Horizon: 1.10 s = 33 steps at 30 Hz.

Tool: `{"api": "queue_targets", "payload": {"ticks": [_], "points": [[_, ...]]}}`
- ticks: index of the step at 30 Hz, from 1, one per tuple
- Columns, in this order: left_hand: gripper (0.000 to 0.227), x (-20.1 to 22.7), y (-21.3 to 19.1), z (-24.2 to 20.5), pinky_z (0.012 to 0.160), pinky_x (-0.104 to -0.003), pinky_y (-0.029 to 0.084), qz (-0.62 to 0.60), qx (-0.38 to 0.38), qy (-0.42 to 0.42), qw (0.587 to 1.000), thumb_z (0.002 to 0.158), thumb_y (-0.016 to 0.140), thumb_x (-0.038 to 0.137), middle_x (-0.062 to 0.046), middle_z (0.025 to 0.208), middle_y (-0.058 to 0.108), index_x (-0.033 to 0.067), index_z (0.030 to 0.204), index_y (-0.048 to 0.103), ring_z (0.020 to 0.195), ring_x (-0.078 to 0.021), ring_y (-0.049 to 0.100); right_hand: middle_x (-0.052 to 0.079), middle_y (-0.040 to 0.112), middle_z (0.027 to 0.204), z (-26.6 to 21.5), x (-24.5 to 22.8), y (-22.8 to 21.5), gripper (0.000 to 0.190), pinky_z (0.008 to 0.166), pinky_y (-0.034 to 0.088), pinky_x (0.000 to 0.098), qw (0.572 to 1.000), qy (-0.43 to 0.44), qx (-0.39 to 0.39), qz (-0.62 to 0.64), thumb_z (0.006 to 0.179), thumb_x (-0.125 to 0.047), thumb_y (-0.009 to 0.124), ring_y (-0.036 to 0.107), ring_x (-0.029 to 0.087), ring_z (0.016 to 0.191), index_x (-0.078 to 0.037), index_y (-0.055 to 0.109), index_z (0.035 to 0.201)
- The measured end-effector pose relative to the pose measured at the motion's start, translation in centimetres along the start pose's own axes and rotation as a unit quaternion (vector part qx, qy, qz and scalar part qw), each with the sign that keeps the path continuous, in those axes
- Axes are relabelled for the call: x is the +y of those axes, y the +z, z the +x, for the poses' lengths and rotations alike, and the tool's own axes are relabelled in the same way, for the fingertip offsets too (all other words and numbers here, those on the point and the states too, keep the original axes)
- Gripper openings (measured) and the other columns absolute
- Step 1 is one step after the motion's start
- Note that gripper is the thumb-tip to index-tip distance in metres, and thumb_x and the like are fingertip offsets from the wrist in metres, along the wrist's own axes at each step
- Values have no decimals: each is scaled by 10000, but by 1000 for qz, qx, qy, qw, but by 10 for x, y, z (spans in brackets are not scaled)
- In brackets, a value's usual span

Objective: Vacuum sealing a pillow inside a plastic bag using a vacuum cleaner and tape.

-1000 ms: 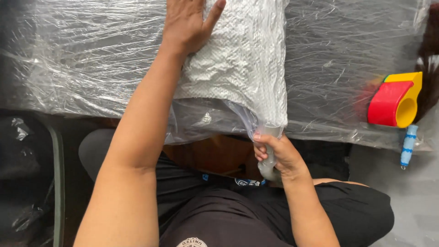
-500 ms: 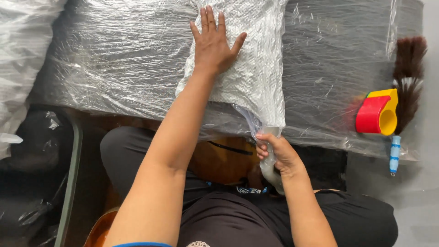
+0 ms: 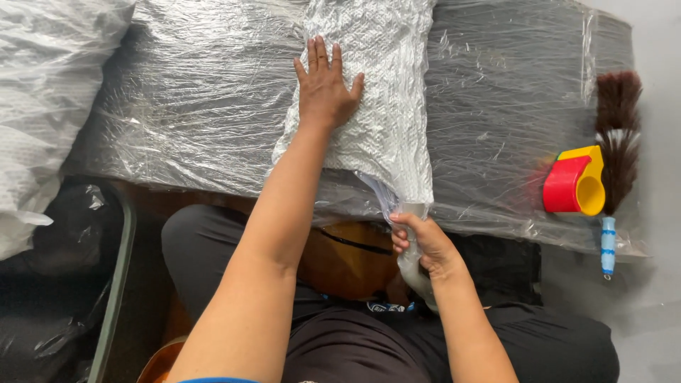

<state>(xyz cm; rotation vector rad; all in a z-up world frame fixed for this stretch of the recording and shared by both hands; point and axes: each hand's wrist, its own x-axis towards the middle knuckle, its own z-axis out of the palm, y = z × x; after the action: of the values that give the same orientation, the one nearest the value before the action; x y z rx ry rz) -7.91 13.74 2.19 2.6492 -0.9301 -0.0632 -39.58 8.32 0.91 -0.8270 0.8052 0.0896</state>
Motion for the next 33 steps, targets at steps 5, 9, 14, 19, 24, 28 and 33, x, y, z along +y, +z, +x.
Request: {"api": "queue_targets", "payload": {"ticks": [5,9,14,19,24,28,33], "points": [[810,1,-3,-1,1224,-579,14,7,-5,-2,1000,1024,284,596,-235,1663,67,28,1598,224,1515,-324,-64,31,497,581,1,1,-1,107,494,410,272,1000,-2,17,-14,860,-114,689,476,111,466,-23,632,857],[809,2,-7,0,1228,-568,-1,-1,-8,-8,1000,1020,303,595,-215,1669,46,40,1603,217,1513,-309,-86,29,494,568,2,0,-1,109,481,406,264,1000,-6,12,-7,864,-110,691,470,106,459,-27,623,841],[801,1,-3,1,1229,-572,22,-2,-8,-9,1000,1015,309,591,-221,1669,65,46,1597,233,1522,-316,-67,32,494,569,3,3,-5,141,493,415,280,1000,-6,6,-16,866,-129,694,468,118,461,-44,620,782],[799,0,0,1,1223,-582,27,-6,0,-10,1000,1010,335,579,-239,1664,88,35,1589,255,1525,-331,-55,35,504,590,5,5,-9,99,499,419,277,1000,-3,-1,-5,872,-115,685,484,117,474,-32,633,856],[791,1,-3,-2,1224,-583,26,-2,-13,-17,1000,1012,309,587,-228,1667,82,55,1594,240,1523,-338,-57,36,491,582,5,8,-11,109,498,413,278,1000,-1,-9,-9,879,-122,675,477,121,470,-24,630,870],[803,0,3,3,1217,-605,32,-5,3,-9,1000,1005,325,587,-240,1663,82,41,1590,252,1525,-343,-52,29,497,584,5,4,-8,110,495,409,268,1000,-5,-6,-7,866,-125,690,483,114,467,-40,621,862],[914,-1,7,1,1234,-628,15,8,37,-33,999,1062,226,659,-301,1651,-82,-52,1601,34,1517,-398,-135,23,498,578,3,2,-4,158,497,414,271,1000,-11,-12,-19,876,-130,688,488,109,467,-63,596,766]]}}
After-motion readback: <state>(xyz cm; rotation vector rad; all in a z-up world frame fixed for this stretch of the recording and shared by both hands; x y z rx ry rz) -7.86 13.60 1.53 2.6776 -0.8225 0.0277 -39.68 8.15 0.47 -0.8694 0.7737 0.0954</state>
